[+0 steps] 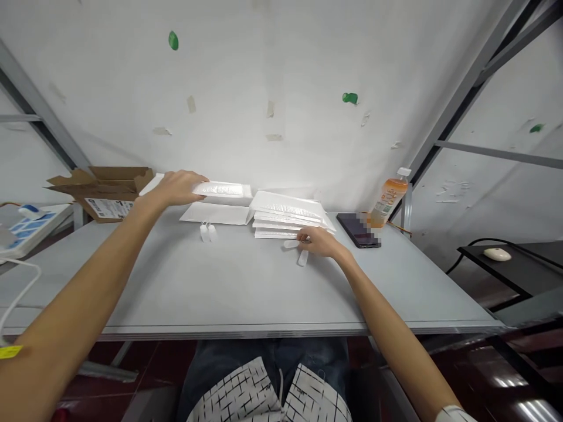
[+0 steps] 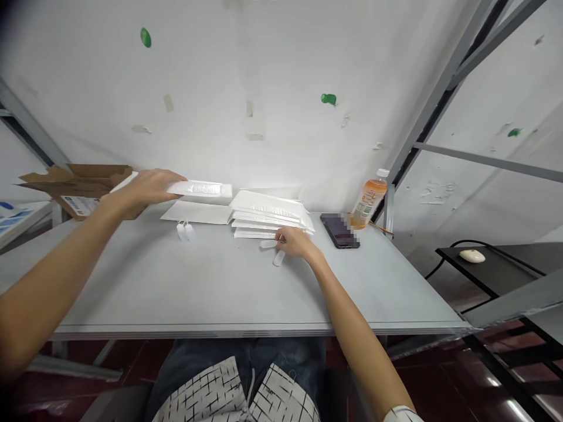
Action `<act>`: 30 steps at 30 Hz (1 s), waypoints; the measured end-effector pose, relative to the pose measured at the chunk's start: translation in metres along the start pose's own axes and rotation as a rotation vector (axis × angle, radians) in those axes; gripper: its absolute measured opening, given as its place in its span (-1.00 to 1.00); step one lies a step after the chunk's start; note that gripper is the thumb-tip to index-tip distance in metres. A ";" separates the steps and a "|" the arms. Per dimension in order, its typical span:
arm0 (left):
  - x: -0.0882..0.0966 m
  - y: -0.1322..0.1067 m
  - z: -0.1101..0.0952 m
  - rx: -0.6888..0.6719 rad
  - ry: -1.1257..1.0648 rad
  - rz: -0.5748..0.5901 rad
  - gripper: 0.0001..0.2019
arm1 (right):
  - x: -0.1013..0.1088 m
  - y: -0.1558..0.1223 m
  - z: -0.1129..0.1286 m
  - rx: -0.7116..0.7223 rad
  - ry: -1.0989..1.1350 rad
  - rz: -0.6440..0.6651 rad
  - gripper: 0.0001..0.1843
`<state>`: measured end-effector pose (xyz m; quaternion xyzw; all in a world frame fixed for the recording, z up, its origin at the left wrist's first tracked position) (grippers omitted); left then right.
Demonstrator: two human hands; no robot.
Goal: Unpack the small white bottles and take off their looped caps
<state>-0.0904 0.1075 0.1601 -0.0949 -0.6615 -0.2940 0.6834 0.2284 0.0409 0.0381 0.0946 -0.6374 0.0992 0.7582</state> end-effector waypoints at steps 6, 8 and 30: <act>-0.054 0.010 0.030 0.191 0.012 0.030 -0.46 | -0.002 0.001 -0.001 -0.003 0.008 -0.008 -0.87; -0.070 0.009 0.038 0.223 0.003 0.003 -0.35 | -0.002 0.002 -0.001 0.000 0.007 -0.006 -0.87; -0.156 -0.016 0.060 0.378 -0.338 -0.091 -0.54 | -0.004 0.003 -0.002 -0.014 0.085 -0.018 -0.91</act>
Point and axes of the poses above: each hand's wrist, its own y-axis towards the middle knuckle, its own x-axis out of the back of the hand, z = x × y, the point moved 7 cm from there along y, towards the middle knuckle, and after that the axes turned 12 degrees about -y, right-handed, at the moved point
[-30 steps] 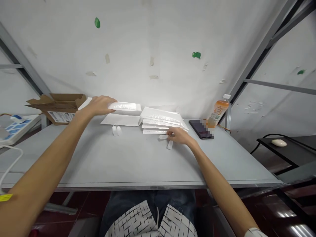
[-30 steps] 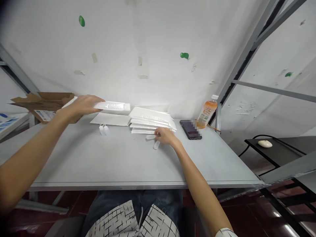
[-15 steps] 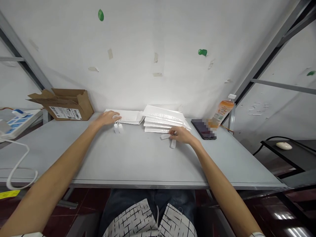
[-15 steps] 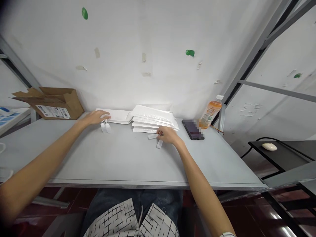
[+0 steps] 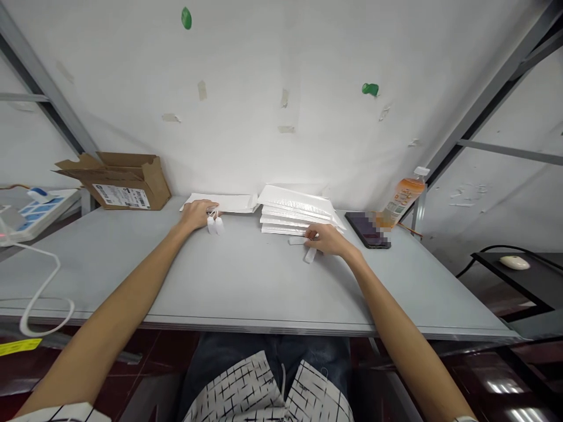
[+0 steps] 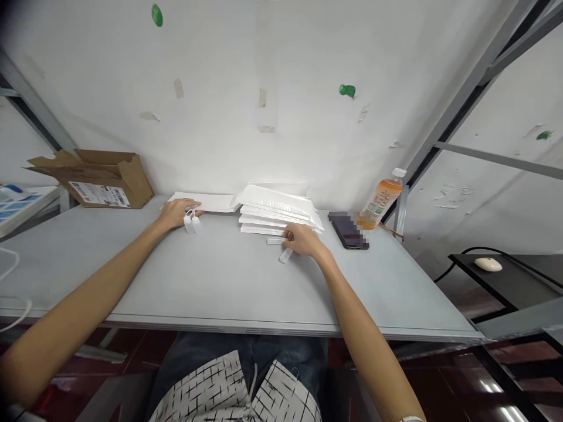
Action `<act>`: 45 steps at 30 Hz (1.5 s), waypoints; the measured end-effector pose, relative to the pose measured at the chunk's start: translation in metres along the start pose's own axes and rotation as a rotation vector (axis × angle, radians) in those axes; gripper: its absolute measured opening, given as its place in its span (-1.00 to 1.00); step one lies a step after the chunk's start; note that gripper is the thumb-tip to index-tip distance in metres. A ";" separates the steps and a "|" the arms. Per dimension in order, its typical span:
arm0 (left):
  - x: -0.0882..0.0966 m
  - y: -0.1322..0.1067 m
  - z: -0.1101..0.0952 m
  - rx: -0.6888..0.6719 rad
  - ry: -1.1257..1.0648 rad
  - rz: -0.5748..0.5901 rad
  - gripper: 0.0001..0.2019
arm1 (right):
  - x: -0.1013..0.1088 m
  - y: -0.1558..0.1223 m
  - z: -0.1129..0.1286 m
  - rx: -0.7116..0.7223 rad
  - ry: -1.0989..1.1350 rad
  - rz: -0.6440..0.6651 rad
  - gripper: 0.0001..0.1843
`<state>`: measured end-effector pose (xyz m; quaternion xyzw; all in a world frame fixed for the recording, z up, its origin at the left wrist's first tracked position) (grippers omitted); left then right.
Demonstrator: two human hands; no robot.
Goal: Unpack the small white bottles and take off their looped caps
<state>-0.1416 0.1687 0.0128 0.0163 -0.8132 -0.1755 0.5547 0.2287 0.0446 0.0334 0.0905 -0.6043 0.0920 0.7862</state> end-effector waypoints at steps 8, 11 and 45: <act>-0.003 -0.001 0.000 -0.046 0.028 0.039 -0.44 | -0.005 0.003 -0.003 -0.032 0.079 0.028 -0.85; -0.005 0.000 0.006 -0.035 0.036 0.043 -0.41 | -0.005 0.003 0.000 -0.001 0.054 0.031 -0.88; 0.064 -0.084 -0.206 -0.625 -0.425 -0.463 -0.84 | 0.014 0.003 0.005 0.033 0.342 -0.352 -0.77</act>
Point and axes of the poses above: each hand's wrist, its own y-axis towards the middle knuckle, its own x-axis out of the back of the hand, z = x × y, the point moved 7 cm from there along y, towards the middle knuckle, and after that the axes turned 12 degrees about -y, right-handed, at the moved point
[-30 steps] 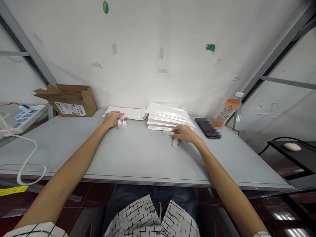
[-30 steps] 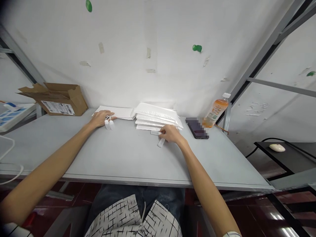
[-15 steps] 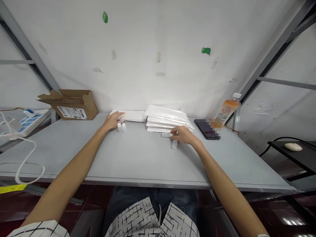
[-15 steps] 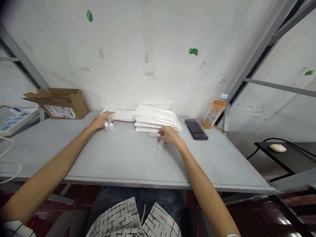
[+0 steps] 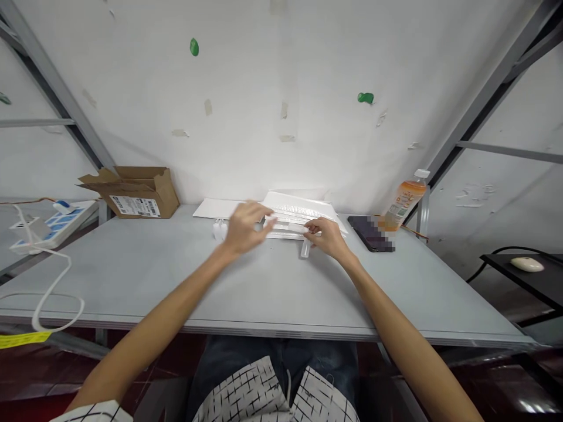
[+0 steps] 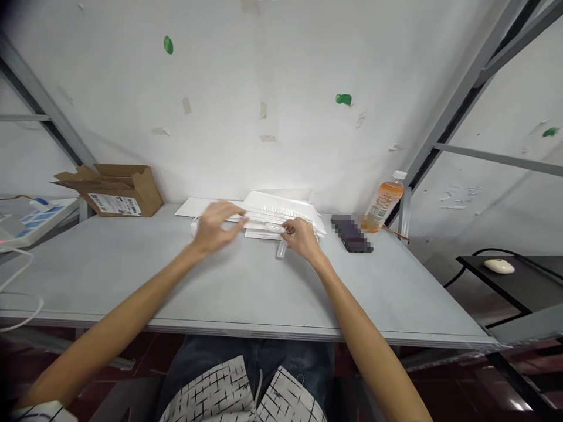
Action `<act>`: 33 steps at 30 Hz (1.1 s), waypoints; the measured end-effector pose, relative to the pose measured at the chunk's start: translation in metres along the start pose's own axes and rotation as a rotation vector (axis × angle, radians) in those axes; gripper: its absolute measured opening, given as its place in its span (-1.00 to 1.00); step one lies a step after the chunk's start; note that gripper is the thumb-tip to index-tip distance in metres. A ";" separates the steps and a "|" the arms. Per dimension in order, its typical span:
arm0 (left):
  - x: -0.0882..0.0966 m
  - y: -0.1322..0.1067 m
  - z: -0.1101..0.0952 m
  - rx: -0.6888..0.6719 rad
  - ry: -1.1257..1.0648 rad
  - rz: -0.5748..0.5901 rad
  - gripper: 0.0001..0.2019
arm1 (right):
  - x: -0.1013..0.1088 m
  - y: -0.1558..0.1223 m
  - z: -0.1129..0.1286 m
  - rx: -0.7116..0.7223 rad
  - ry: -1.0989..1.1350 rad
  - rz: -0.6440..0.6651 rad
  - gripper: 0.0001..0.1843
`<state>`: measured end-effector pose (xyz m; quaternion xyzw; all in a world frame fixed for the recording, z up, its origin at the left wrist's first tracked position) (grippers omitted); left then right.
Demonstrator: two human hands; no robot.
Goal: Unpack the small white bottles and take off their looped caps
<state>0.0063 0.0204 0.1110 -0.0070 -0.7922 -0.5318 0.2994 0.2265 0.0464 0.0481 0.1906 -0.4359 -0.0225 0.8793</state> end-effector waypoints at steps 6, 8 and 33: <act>-0.065 -0.036 -0.014 0.176 -0.011 0.269 -0.62 | 0.006 -0.004 0.008 -0.031 0.238 -0.145 -0.67; -0.064 -0.039 -0.010 0.220 -0.033 0.286 -0.61 | 0.007 -0.007 0.016 -0.014 0.295 -0.161 -0.65; -0.053 -0.038 0.000 0.525 -0.396 0.207 -0.83 | 0.028 -0.010 0.037 0.001 0.454 -0.268 -0.53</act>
Point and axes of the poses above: each hand's wrist, its own y-axis towards the middle knuckle, its own x-axis out of the back of the hand, z = x × y, the point moved 7 cm from there along y, towards the middle knuckle, and after that the axes turned 12 degrees about -y, right-handed, at the moved point
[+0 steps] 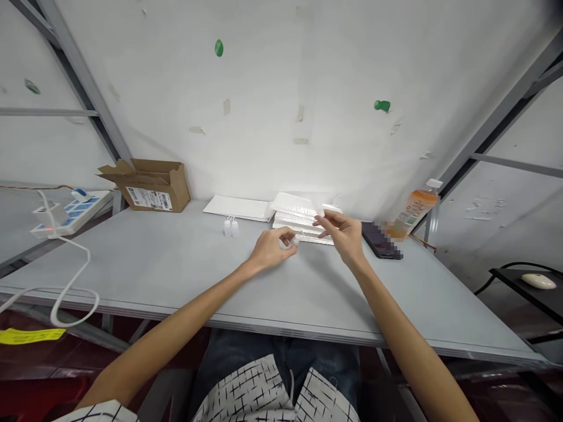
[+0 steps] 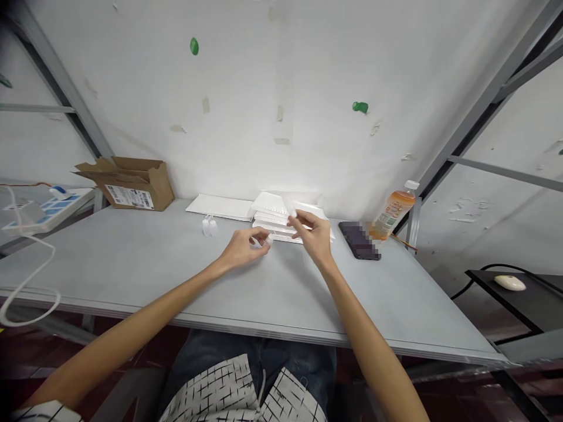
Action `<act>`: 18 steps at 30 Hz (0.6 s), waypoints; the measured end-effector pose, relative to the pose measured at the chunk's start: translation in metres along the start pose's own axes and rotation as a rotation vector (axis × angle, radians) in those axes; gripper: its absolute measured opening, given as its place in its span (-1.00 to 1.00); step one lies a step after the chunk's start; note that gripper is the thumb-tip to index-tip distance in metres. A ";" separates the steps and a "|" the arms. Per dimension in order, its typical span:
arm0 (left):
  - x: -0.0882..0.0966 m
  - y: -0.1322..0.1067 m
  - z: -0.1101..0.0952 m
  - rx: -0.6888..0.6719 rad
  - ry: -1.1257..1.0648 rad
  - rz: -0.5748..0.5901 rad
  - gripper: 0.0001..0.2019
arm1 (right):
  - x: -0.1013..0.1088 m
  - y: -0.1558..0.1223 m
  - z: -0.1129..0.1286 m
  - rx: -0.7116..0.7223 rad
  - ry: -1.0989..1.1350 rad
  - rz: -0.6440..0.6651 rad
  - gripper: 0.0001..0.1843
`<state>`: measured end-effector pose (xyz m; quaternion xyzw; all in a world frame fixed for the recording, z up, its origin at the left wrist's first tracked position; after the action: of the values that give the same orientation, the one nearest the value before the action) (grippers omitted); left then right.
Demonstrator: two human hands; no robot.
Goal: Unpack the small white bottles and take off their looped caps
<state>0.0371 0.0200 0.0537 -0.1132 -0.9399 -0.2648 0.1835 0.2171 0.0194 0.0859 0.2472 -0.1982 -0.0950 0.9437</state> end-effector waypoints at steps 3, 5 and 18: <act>0.020 -0.003 -0.016 -0.066 -0.025 -0.103 -0.84 | 0.020 0.007 -0.010 -0.026 -0.094 -0.017 -0.50; 0.040 -0.006 -0.025 -0.103 -0.046 -0.192 -0.84 | 0.024 0.009 -0.018 -0.058 -0.194 0.056 -0.48; 0.175 -0.013 -0.037 -0.220 0.052 -0.626 -0.75 | -0.013 -0.006 -0.013 -0.147 -0.226 0.414 -0.57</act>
<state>-0.1150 0.0090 0.1479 0.1686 -0.8898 -0.4111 0.1037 0.2106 0.0237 0.0683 0.1199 -0.3416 0.0591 0.9303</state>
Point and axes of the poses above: each hand's wrist, its own y-axis towards the middle knuckle, its own x-axis out of the back of the hand, z = x × y, the point moved 7 cm from there along y, towards the middle knuckle, and after that the axes turned 12 degrees about -y, right-handed, at the moved point
